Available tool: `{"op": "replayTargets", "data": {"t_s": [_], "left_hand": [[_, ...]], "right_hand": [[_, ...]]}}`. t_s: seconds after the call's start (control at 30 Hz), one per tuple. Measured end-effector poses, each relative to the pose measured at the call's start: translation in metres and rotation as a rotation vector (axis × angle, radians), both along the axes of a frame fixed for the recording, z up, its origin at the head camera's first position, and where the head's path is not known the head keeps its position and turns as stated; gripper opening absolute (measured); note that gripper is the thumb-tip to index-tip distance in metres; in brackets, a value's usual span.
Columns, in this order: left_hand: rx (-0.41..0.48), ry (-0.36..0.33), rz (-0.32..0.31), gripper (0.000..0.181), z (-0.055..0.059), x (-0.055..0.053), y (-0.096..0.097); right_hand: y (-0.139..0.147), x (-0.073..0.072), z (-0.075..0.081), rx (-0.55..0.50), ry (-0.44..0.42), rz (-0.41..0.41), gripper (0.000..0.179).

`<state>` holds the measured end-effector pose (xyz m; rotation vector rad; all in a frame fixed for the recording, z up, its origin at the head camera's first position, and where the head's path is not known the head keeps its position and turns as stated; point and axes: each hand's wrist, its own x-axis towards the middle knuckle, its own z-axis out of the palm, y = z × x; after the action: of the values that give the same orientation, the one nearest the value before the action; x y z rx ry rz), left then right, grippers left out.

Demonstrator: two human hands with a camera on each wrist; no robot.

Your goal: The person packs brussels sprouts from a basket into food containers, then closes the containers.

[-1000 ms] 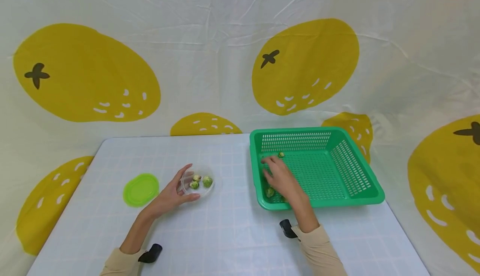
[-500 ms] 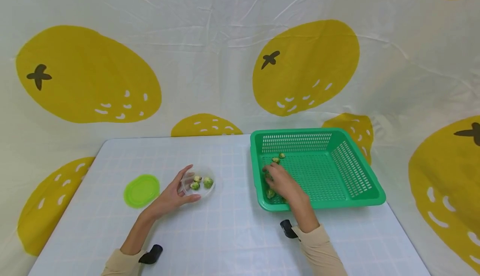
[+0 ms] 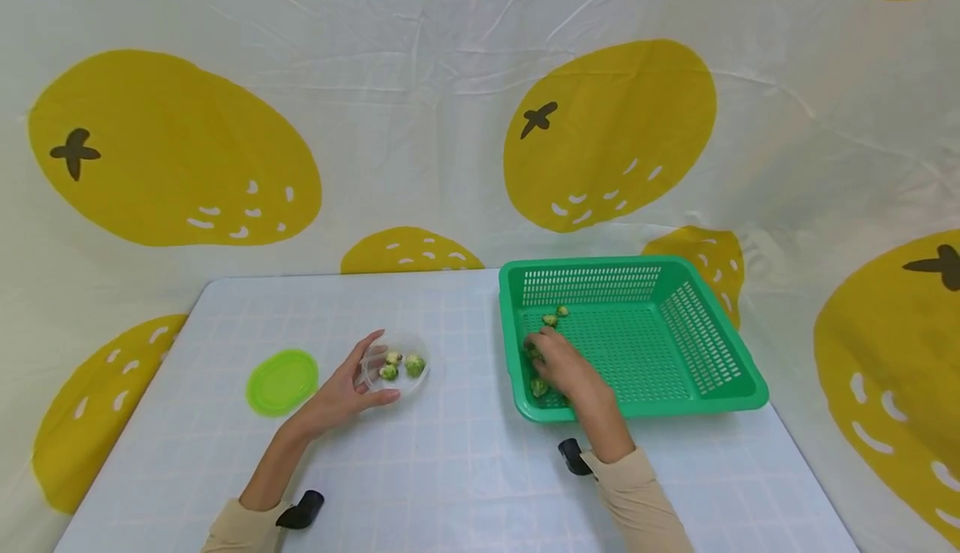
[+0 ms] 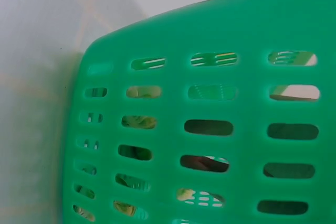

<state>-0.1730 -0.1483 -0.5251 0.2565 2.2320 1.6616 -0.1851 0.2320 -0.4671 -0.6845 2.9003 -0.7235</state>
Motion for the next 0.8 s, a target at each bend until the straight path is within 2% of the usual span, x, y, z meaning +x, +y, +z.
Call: {"op": "replayTargets", "data": {"t_s": [0.2,0.37,0.57,0.8], "left_hand": [[0.004,0.002,0.000,0.109,-0.0005,0.0004,-0.0015],[0.011,0.002,-0.008,0.109,0.0010,0.0001,-0.0014],[-0.011,0.003,-0.008,0.110,0.0018,-0.0024,-0.0005],[-0.014,-0.001,-0.005,0.110,0.0015,-0.0018,-0.0009]], "right_hand": [[-0.0028,0.0004,0.0020,0.009,-0.015,-0.043,0.018],[-0.0026,-0.0003,0.0006,0.005,0.069,-0.055,0.017],[-0.0025,-0.0014,0.0003,-0.050,0.186,-0.058,0.021],[-0.0034,-0.0026,0.0037,-0.132,0.276,-0.077,0.024]]}}
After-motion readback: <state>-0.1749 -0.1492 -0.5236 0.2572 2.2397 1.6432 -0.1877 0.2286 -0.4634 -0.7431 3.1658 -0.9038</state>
